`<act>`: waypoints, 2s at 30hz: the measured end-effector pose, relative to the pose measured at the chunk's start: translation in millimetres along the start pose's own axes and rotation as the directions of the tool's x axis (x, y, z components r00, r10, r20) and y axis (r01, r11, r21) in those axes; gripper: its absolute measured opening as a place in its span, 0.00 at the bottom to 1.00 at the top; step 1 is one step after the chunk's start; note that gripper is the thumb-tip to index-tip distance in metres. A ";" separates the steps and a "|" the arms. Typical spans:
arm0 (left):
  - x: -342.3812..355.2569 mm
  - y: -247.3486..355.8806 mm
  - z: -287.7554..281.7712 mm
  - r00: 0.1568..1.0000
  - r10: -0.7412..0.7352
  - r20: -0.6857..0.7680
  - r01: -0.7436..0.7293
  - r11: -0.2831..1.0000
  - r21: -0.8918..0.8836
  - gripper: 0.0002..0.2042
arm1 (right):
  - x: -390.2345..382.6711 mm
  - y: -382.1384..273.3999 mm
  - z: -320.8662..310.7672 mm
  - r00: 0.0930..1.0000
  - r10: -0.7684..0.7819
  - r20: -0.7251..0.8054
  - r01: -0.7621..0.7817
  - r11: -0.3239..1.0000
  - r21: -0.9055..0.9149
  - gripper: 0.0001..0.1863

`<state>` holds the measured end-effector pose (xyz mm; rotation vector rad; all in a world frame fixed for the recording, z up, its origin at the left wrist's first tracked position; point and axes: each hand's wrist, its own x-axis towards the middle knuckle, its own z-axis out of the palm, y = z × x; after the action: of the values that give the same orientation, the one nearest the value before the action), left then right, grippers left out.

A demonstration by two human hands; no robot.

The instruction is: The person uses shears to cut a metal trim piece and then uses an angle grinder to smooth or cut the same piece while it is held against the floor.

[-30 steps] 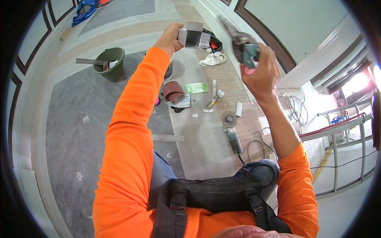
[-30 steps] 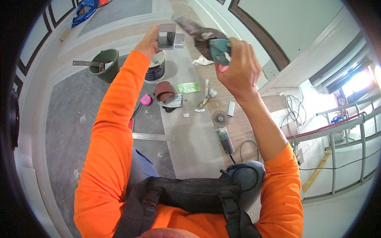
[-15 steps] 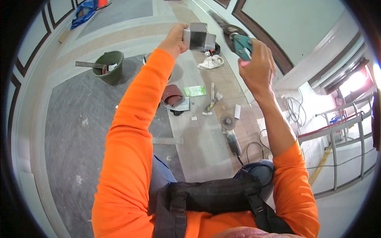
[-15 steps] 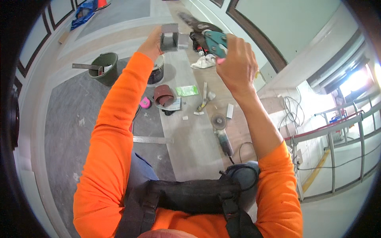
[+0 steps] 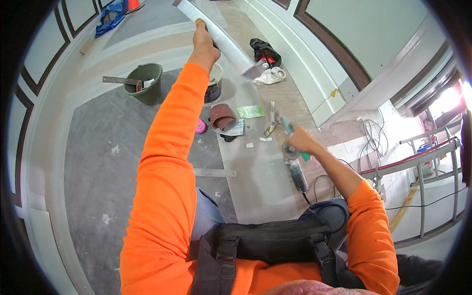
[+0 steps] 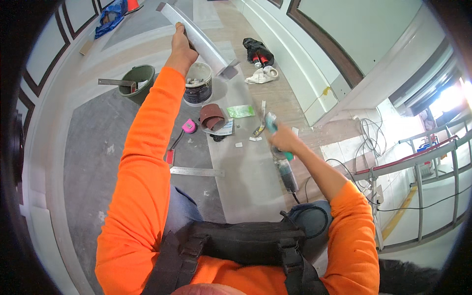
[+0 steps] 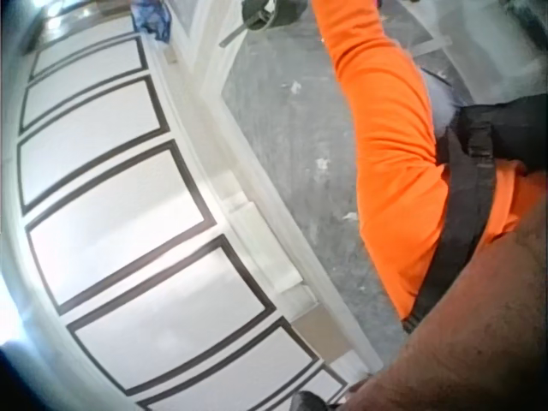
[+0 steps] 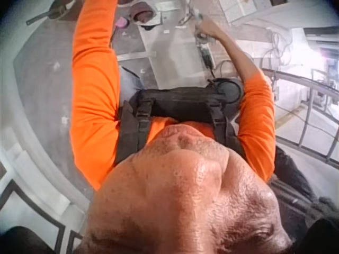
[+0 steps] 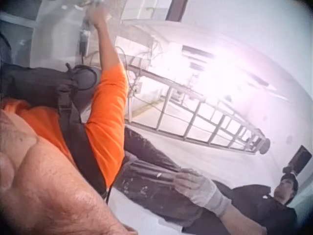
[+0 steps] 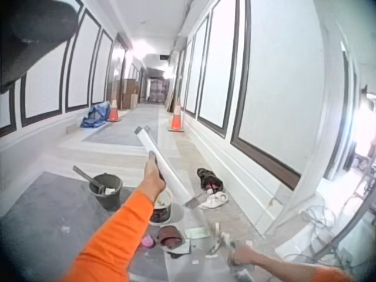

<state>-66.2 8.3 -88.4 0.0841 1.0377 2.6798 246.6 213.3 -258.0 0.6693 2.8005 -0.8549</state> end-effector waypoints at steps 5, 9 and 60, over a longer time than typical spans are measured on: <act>-4.5 1.3 -4.5 0.998 0.053 0.047 -0.055 0.998 0.041 0.36 | -24.3 36.7 107.1 0.881 -0.050 0.470 0.362 0.709 -0.605 0.41; -2.8 -2.0 0.3 0.995 0.064 0.073 -0.063 0.998 -0.015 0.34 | -44.2 47.5 160.2 0.789 -0.198 0.582 0.551 0.647 -0.527 0.44; -107.7 -59.6 57.9 0.651 -0.106 0.752 -0.717 0.239 0.655 0.28 | 27.7 -154.2 -163.4 0.726 -0.187 -0.662 0.447 0.859 0.248 0.30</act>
<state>59.5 59.7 -80.8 1.5812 2.2910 1.4433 151.8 201.0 -52.9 0.5915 3.4453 -1.5535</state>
